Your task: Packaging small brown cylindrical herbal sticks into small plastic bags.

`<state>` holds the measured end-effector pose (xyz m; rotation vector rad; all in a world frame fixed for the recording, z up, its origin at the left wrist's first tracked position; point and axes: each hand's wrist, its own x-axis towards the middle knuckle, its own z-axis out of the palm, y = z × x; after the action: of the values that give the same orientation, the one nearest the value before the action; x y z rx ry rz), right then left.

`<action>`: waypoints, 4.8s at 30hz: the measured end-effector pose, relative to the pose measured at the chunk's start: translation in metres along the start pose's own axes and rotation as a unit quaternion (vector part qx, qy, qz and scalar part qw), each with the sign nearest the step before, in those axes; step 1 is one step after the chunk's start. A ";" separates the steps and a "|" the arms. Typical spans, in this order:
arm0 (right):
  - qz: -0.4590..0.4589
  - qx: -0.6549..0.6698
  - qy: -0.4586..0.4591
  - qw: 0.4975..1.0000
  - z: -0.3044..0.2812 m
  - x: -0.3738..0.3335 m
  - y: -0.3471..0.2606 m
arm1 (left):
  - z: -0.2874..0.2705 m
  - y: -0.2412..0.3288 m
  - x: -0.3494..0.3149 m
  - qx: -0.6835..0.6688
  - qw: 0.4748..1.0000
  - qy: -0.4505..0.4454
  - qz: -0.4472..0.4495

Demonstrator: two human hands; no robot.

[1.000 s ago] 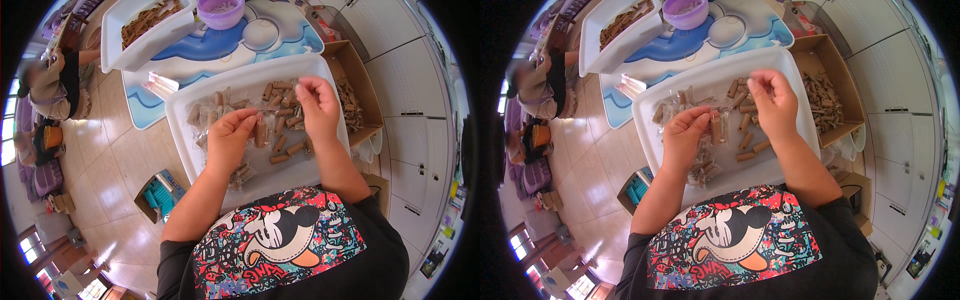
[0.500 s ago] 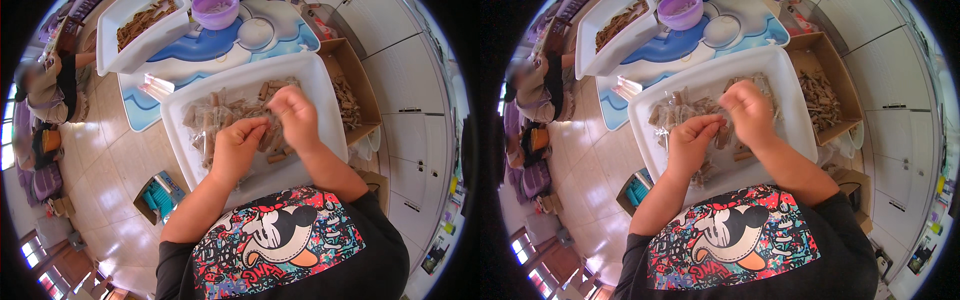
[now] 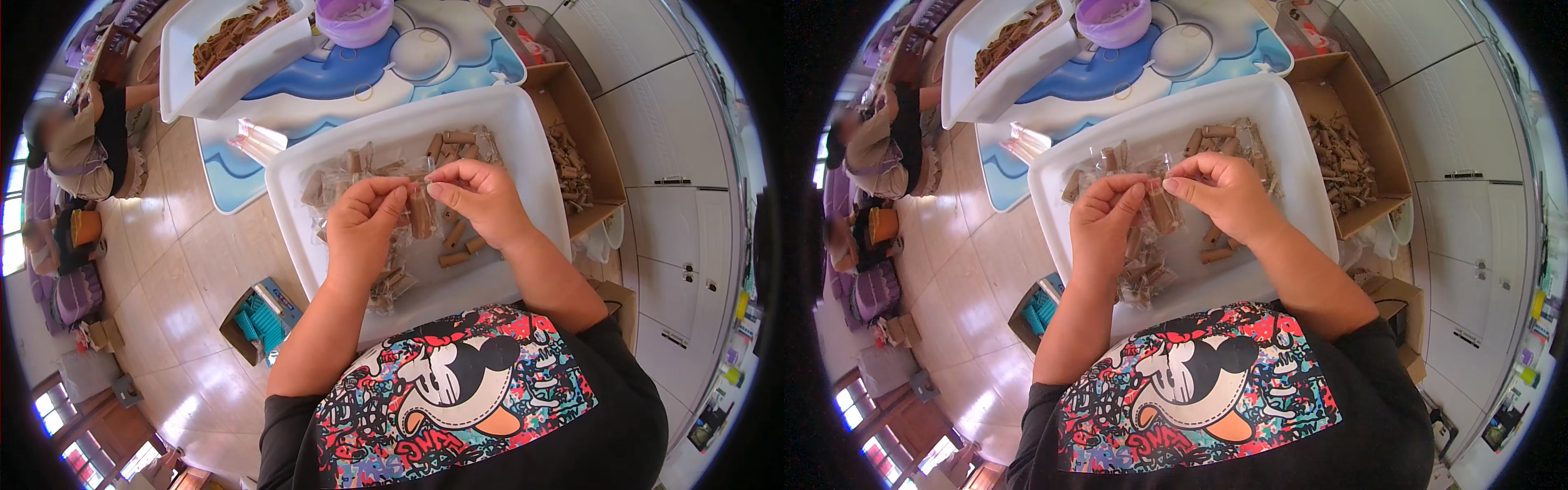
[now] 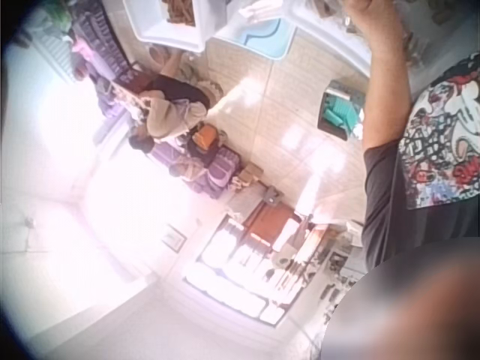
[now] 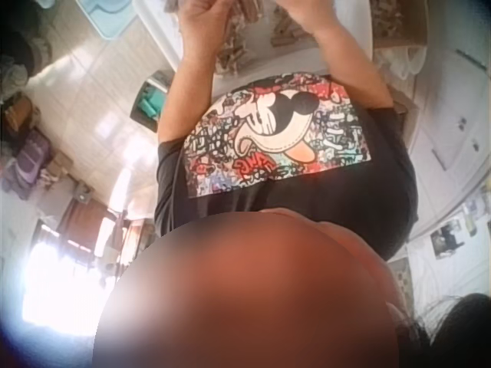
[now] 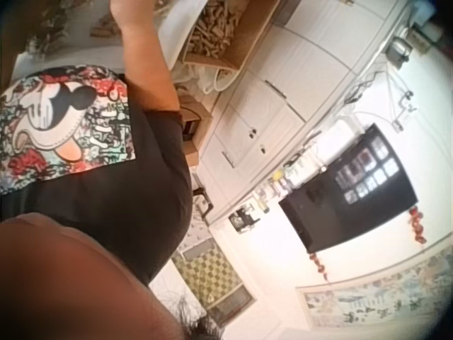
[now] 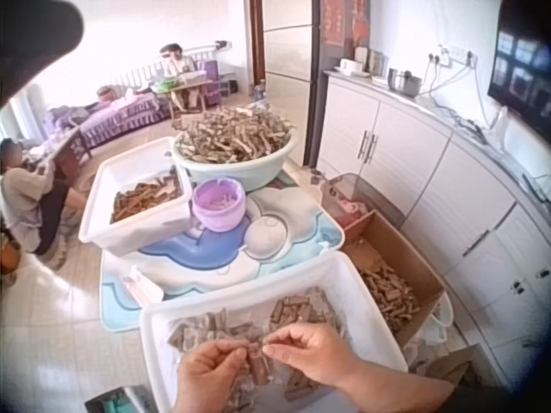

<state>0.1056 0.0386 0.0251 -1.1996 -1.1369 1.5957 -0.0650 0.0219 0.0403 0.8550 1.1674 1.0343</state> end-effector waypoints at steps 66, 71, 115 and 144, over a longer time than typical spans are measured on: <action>0.052 0.092 -0.006 0.994 -0.041 -0.002 -0.023 | 0.020 0.008 -0.010 0.394 0.895 -0.042 0.204; 0.015 0.074 0.040 0.996 -0.036 0.000 -0.021 | 0.019 0.005 -0.010 0.406 0.889 -0.032 0.209; -0.060 -0.012 -0.079 0.995 -0.007 -0.015 -0.009 | -0.052 0.043 0.028 0.281 0.946 0.132 0.090; -0.055 0.033 0.023 0.998 -0.026 -0.024 -0.010 | -0.209 0.016 0.077 0.598 0.748 0.284 0.035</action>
<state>0.1366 0.0233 0.0367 -1.1051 -1.0943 1.5040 -0.2676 0.1026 -0.0102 1.6247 2.4357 0.4798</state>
